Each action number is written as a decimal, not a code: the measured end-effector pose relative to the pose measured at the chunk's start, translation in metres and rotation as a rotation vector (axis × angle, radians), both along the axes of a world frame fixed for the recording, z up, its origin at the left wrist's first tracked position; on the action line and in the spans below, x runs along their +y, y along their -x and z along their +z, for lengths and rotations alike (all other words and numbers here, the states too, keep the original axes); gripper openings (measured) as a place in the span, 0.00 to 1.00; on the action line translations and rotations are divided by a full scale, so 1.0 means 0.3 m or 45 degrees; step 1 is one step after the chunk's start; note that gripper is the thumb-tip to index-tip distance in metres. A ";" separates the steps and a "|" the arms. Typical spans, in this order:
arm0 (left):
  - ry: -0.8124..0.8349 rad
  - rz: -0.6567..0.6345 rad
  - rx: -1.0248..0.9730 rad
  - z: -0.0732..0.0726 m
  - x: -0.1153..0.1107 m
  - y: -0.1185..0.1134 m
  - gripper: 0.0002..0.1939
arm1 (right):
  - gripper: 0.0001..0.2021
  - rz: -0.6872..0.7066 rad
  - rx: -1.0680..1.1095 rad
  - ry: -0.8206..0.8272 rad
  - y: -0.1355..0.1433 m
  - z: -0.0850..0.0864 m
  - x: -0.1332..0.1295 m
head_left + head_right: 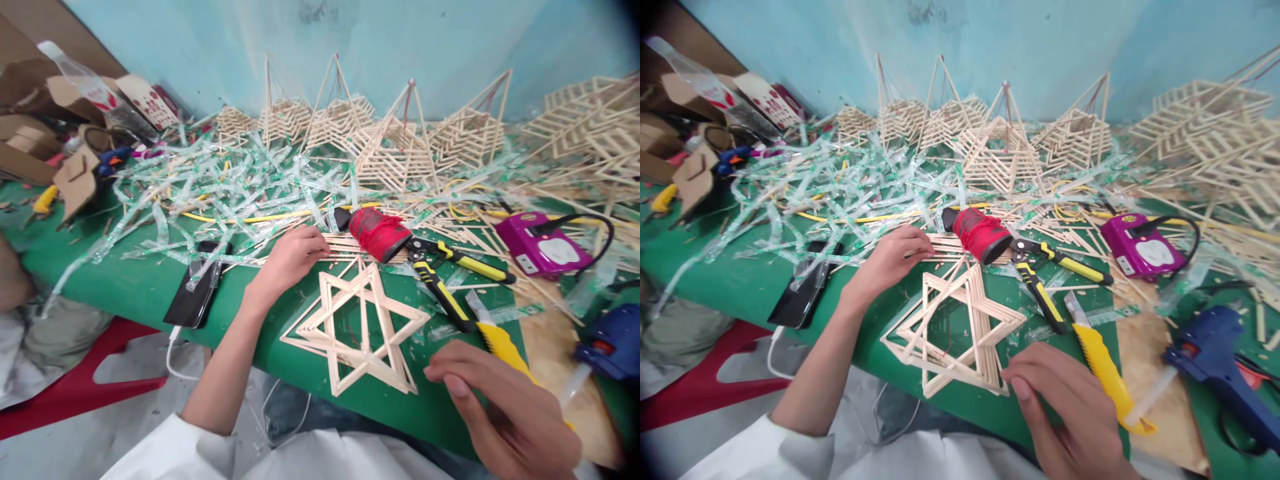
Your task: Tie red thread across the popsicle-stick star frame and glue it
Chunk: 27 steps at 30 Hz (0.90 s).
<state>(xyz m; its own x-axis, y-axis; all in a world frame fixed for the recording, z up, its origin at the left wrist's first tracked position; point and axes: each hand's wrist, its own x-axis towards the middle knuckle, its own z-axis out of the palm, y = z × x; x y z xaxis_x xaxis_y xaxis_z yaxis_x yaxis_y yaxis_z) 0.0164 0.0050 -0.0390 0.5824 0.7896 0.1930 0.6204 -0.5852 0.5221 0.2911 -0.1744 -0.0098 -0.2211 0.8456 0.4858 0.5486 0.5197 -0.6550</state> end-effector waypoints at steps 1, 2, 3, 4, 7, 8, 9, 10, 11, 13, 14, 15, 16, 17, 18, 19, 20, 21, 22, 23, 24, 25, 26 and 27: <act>-0.002 0.010 -0.039 0.011 -0.006 0.003 0.09 | 0.08 -0.006 0.015 -0.001 0.000 0.005 0.004; -0.007 0.028 -0.078 0.023 -0.012 0.005 0.09 | 0.08 -0.015 0.025 -0.005 -0.001 0.010 0.008; -0.011 0.053 -0.114 0.036 -0.019 0.008 0.10 | 0.08 -0.027 0.030 -0.008 -0.002 0.014 0.012; -0.015 0.081 -0.145 0.050 -0.025 0.010 0.10 | 0.09 -0.041 0.031 -0.014 -0.004 0.017 0.016; -0.002 0.166 -0.221 0.084 -0.042 0.015 0.09 | 0.09 -0.085 0.012 -0.019 -0.009 0.028 0.025; 0.022 0.202 -0.252 0.092 -0.046 0.017 0.08 | 0.09 -0.098 0.003 -0.018 -0.010 0.031 0.026; 0.056 0.242 -0.287 0.098 -0.049 0.018 0.07 | 0.09 -0.108 -0.004 -0.014 -0.012 0.033 0.028; 0.100 0.281 -0.334 0.102 -0.052 0.018 0.07 | 0.09 -0.120 -0.004 -0.009 -0.012 0.033 0.028; 0.155 0.314 -0.388 0.105 -0.054 0.019 0.06 | 0.09 -0.127 0.003 -0.004 -0.013 0.033 0.028; 0.257 0.341 -0.499 0.106 -0.056 0.018 0.06 | 0.09 -0.126 0.037 0.013 -0.013 0.029 0.028; 0.298 0.339 -0.555 0.108 -0.057 0.017 0.05 | 0.09 -0.123 0.057 0.020 -0.013 0.027 0.028; 0.335 0.333 -0.608 0.110 -0.057 0.016 0.05 | 0.09 -0.122 0.078 0.026 -0.012 0.025 0.029; 0.366 0.326 -0.655 0.115 -0.058 0.014 0.05 | 0.10 -0.120 0.096 0.026 -0.012 0.024 0.030; 0.395 0.321 -0.697 0.121 -0.058 0.013 0.05 | 0.10 -0.114 0.107 0.025 -0.012 0.023 0.033; 0.424 0.316 -0.735 0.130 -0.058 0.011 0.05 | 0.10 -0.116 0.113 0.025 -0.011 0.024 0.036; 0.453 0.311 -0.770 0.140 -0.058 0.010 0.05 | 0.10 -0.117 0.118 0.022 -0.010 0.026 0.039; 0.475 0.303 -0.803 0.151 -0.058 0.009 0.04 | 0.10 -0.117 0.123 0.019 -0.008 0.030 0.042; 0.492 0.293 -0.835 0.162 -0.059 0.009 0.04 | 0.10 -0.119 0.129 0.024 -0.004 0.037 0.046; 0.504 0.284 -0.867 0.173 -0.060 0.008 0.04 | 0.10 -0.120 0.137 0.028 0.001 0.045 0.049; 0.515 0.275 -0.899 0.183 -0.061 0.008 0.04 | 0.10 -0.131 0.152 0.035 0.008 0.057 0.053; 0.524 0.268 -0.930 0.191 -0.063 0.009 0.04 | 0.10 -0.167 0.167 0.052 0.016 0.070 0.058; 0.534 0.265 -0.958 0.198 -0.065 0.009 0.05 | 0.10 -0.198 0.179 0.066 0.025 0.086 0.066; 0.545 0.264 -0.982 0.204 -0.067 0.009 0.06 | 0.11 -0.247 0.191 0.090 0.034 0.102 0.077; 0.552 0.264 -1.007 0.209 -0.069 0.008 0.07 | 0.12 -0.299 0.198 0.117 0.043 0.119 0.092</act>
